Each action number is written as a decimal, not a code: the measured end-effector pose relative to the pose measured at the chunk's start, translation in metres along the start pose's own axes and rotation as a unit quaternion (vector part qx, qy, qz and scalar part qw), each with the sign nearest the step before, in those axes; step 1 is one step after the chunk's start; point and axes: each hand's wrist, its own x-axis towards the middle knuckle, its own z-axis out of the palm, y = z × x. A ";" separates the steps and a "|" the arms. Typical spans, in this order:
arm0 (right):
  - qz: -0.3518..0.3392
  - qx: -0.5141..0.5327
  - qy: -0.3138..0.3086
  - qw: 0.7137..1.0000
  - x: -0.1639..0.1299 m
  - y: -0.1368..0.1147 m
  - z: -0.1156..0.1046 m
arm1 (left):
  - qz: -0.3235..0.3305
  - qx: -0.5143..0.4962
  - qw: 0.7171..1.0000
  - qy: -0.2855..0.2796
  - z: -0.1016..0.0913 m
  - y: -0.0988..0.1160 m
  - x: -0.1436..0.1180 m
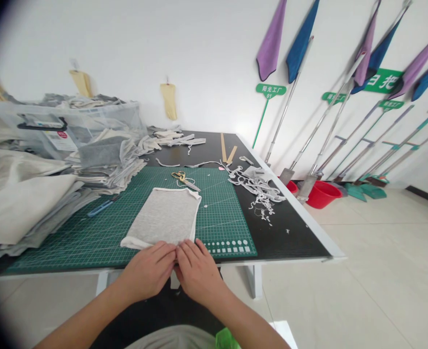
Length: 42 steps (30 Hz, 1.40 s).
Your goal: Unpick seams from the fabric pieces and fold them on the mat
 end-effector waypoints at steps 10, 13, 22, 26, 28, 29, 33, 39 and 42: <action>-0.001 0.001 -0.009 1.000 0.010 0.005 -0.004 | -0.094 0.106 0.990 -0.018 -0.024 -0.057 -0.029; 0.006 -0.002 -0.004 1.000 0.009 0.012 -0.004 | -0.110 0.111 0.988 -0.016 -0.027 -0.069 -0.036; 0.024 -0.018 -0.016 0.999 0.006 0.022 -0.010 | -0.096 0.148 0.981 0.080 -0.002 -0.067 -0.050; 0.040 -0.026 -0.018 0.999 0.007 0.020 -0.009 | -0.129 0.166 0.973 0.096 0.004 -0.064 -0.054; 0.044 -0.027 -0.015 0.999 0.007 0.020 -0.007 | -0.151 0.175 0.969 0.084 0.004 -0.062 -0.055; 0.044 -0.026 -0.014 0.999 0.006 0.020 -0.007 | -0.163 0.180 0.966 0.086 0.004 -0.060 -0.056; 0.045 -0.023 -0.015 0.999 0.005 0.021 -0.005 | -0.183 0.140 0.959 0.166 0.008 -0.054 -0.057; 0.049 -0.026 -0.018 0.998 0.004 0.021 -0.004 | -0.136 -0.018 0.974 0.177 0.009 -0.054 -0.064; 0.047 -0.024 -0.017 0.998 0.005 0.021 -0.005 | -0.105 -0.040 0.988 0.105 -0.002 -0.056 -0.069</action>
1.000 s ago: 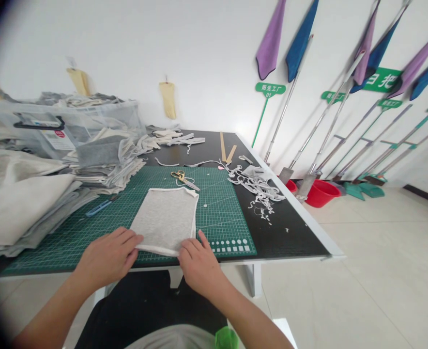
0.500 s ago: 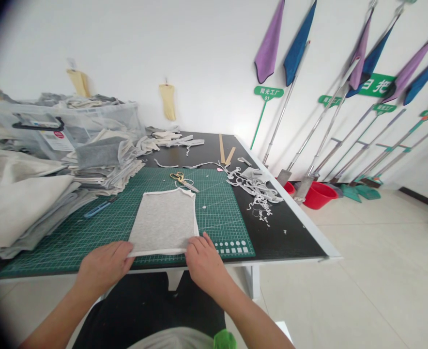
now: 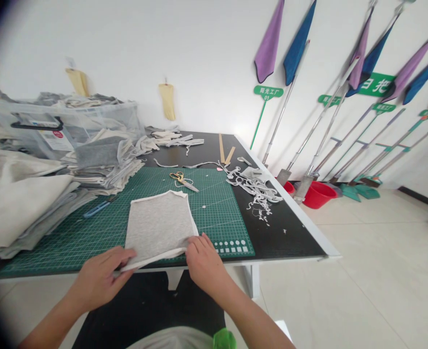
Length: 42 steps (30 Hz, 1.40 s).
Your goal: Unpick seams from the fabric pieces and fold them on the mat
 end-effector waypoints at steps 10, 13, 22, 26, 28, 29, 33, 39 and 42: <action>0.008 0.006 0.006 1.000 0.000 -0.001 0.003 | 0.026 0.038 0.998 -0.044 -0.003 -0.004 -0.012; 0.007 -0.002 -0.001 1.000 0.000 -0.001 0.002 | 0.015 0.057 0.998 0.015 0.004 -0.007 -0.012; -0.068 0.012 -0.021 0.997 -0.005 0.005 -0.006 | -0.021 0.107 0.989 0.098 0.008 0.000 -0.010; -0.123 -0.007 -0.051 0.991 -0.007 0.010 -0.012 | 0.083 0.099 0.990 0.052 0.003 -0.001 -0.015; -0.140 -0.022 -0.049 0.989 -0.009 0.013 -0.012 | 0.127 0.110 0.985 0.025 0.002 -0.003 -0.018; -0.145 -0.027 -0.046 0.988 -0.010 0.014 -0.012 | 0.138 0.124 0.983 0.015 0.003 -0.004 -0.020; -0.161 -0.040 -0.031 0.986 -0.016 0.019 -0.011 | 0.158 0.181 0.971 -0.014 0.006 -0.006 -0.029; -0.221 -0.069 -0.002 0.973 -0.024 0.024 -0.016 | 0.182 0.228 0.956 0.031 0.011 -0.003 -0.042; -0.238 -0.079 0.025 0.968 -0.028 0.024 -0.017 | 0.169 0.221 0.959 0.049 0.014 -0.001 -0.045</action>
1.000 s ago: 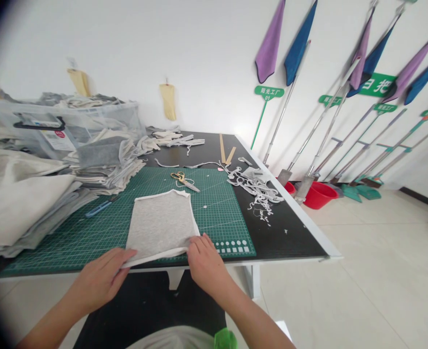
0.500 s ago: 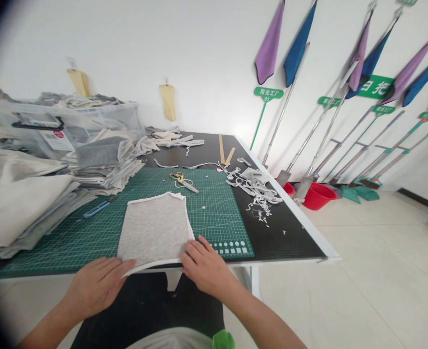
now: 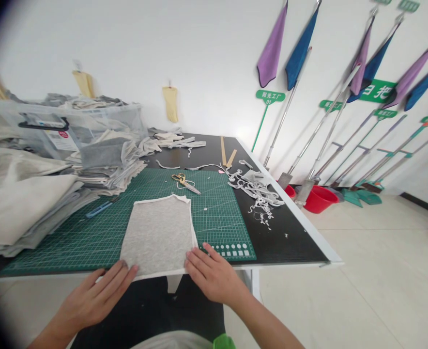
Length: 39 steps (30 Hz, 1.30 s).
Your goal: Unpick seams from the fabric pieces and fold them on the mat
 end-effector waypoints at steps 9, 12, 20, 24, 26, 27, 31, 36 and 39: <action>0.018 -0.001 0.025 1.000 -0.001 -0.005 0.003 | -0.076 -0.068 0.994 -0.048 -0.007 -0.011 0.019; 0.030 0.025 0.027 0.999 0.000 -0.003 0.002 | -0.055 -0.070 0.995 -0.046 -0.009 -0.017 0.021; 0.119 0.185 0.091 0.971 0.018 0.007 -0.012 | -0.139 -0.146 0.979 0.039 -0.006 -0.025 0.016; 0.157 0.285 0.140 0.935 0.045 0.023 -0.031 | -0.221 -0.190 0.955 0.059 -0.015 -0.037 0.026; 0.181 0.324 0.148 0.917 0.060 0.034 -0.037 | -0.279 -0.209 0.936 0.053 -0.020 -0.045 0.038; 0.202 0.336 0.146 0.908 0.067 0.040 -0.038 | -0.316 -0.224 0.921 0.044 -0.021 -0.050 0.045; 0.317 0.359 0.115 0.870 0.092 0.068 -0.024 | -0.449 -0.326 0.832 0.009 -0.011 -0.069 0.077; 0.407 0.363 0.067 0.835 0.120 0.101 0.018 | -0.496 -0.340 0.798 -0.039 0.038 -0.094 0.101; 0.430 0.324 0.038 0.842 0.131 0.113 0.042 | -0.516 -0.313 0.792 -0.093 0.069 -0.106 0.105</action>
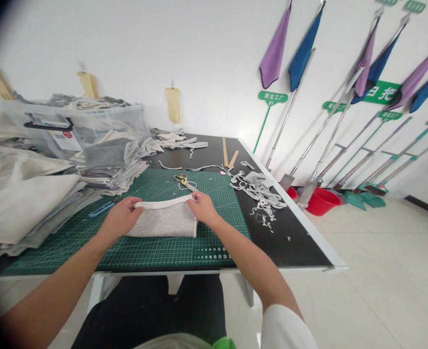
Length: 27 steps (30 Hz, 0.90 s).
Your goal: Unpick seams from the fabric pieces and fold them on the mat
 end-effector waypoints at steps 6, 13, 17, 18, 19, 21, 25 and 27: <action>0.012 -0.051 0.001 0.999 0.023 0.014 0.021 | -0.029 0.017 0.999 0.000 0.018 -0.017 0.021; 0.064 -0.116 0.006 0.991 0.033 0.024 0.029 | -0.022 0.040 0.998 0.040 0.019 -0.016 0.027; 0.075 -0.166 0.042 0.982 0.025 0.018 0.026 | -0.007 0.050 0.993 0.108 0.011 -0.006 0.021; 0.066 -0.176 0.051 0.981 0.022 0.015 0.025 | 0.006 0.058 0.990 0.127 0.008 -0.004 0.017; 0.056 -0.183 0.059 0.980 0.019 0.011 0.023 | 0.026 0.067 0.988 0.140 0.004 -0.001 0.014; 0.022 -0.203 0.072 0.976 0.013 0.002 0.018 | 0.092 0.088 0.983 0.134 -0.003 0.002 0.005; -0.128 -0.264 0.056 0.954 -0.004 -0.016 0.012 | 0.218 0.153 0.962 0.064 -0.012 0.001 -0.013; -0.228 -0.279 -0.004 0.933 -0.014 -0.022 0.013 | 0.261 0.185 0.947 0.015 -0.012 -0.002 -0.021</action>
